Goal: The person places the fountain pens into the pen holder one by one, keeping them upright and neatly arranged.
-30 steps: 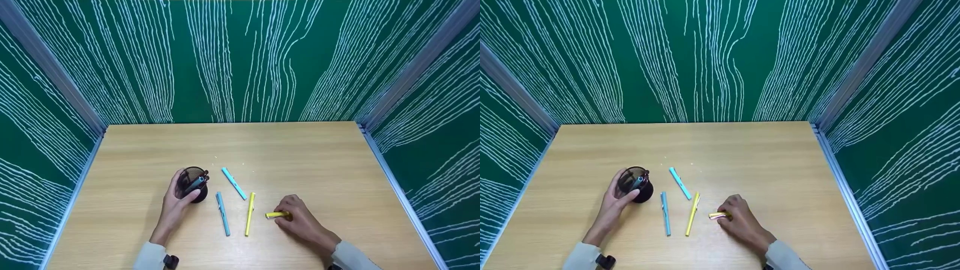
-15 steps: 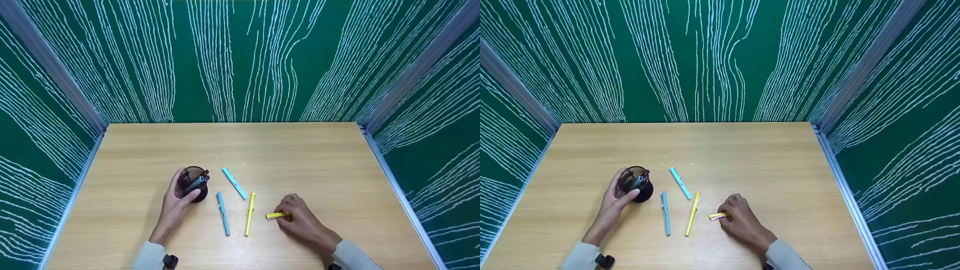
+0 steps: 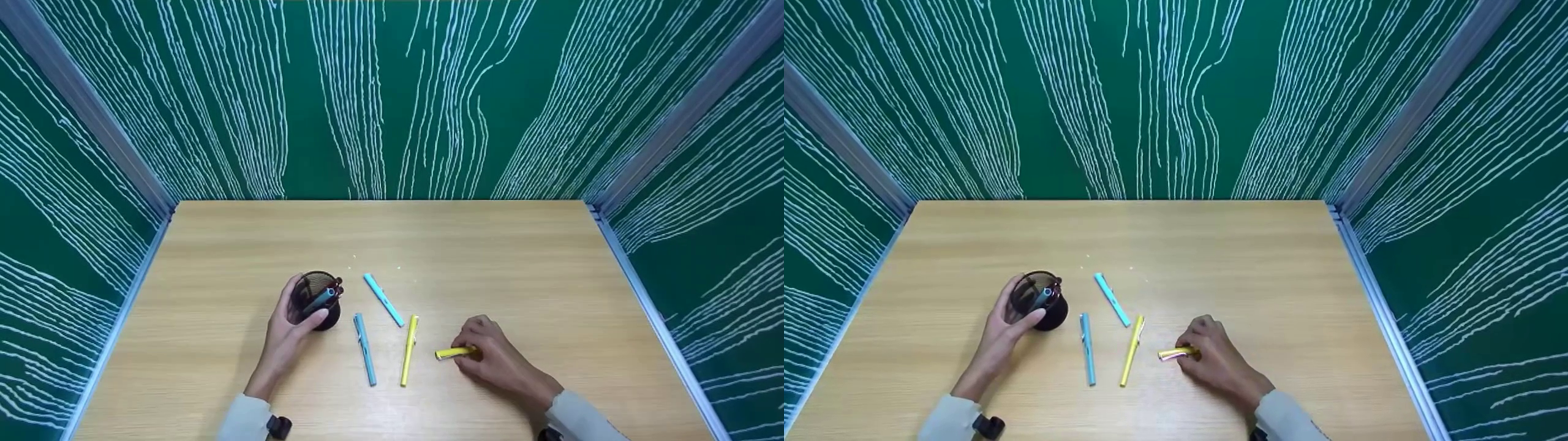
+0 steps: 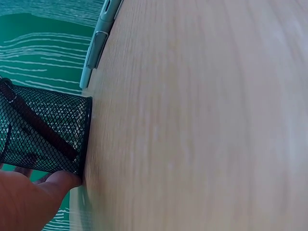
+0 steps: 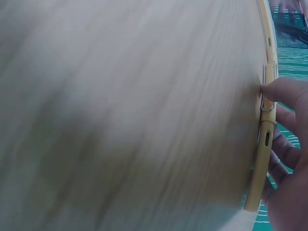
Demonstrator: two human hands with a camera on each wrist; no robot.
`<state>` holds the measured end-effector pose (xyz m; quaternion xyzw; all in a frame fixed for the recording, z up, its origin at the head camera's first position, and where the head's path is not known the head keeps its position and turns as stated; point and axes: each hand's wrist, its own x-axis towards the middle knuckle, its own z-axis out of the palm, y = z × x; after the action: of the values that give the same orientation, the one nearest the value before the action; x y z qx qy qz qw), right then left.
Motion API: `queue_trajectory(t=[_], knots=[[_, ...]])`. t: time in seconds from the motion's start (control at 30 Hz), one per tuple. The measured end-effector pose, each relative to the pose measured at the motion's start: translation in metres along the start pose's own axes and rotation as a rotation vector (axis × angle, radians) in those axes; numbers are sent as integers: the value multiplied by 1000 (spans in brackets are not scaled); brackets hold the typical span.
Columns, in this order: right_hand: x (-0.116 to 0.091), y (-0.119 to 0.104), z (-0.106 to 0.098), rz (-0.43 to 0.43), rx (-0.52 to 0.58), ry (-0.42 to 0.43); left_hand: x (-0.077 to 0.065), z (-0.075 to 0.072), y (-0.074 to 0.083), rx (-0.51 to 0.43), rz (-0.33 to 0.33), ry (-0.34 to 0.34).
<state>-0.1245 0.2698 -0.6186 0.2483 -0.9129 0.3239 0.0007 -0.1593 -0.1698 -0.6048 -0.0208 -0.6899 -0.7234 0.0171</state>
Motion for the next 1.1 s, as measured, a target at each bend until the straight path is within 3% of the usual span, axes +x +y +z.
queue_trajectory(t=[0.43,1.1], knots=[[0,5,-3,-17,43,-13,-1,1,2,5,-13,8],[2,6,-5,44,78,-46,0,1,0,-22,18,5]])
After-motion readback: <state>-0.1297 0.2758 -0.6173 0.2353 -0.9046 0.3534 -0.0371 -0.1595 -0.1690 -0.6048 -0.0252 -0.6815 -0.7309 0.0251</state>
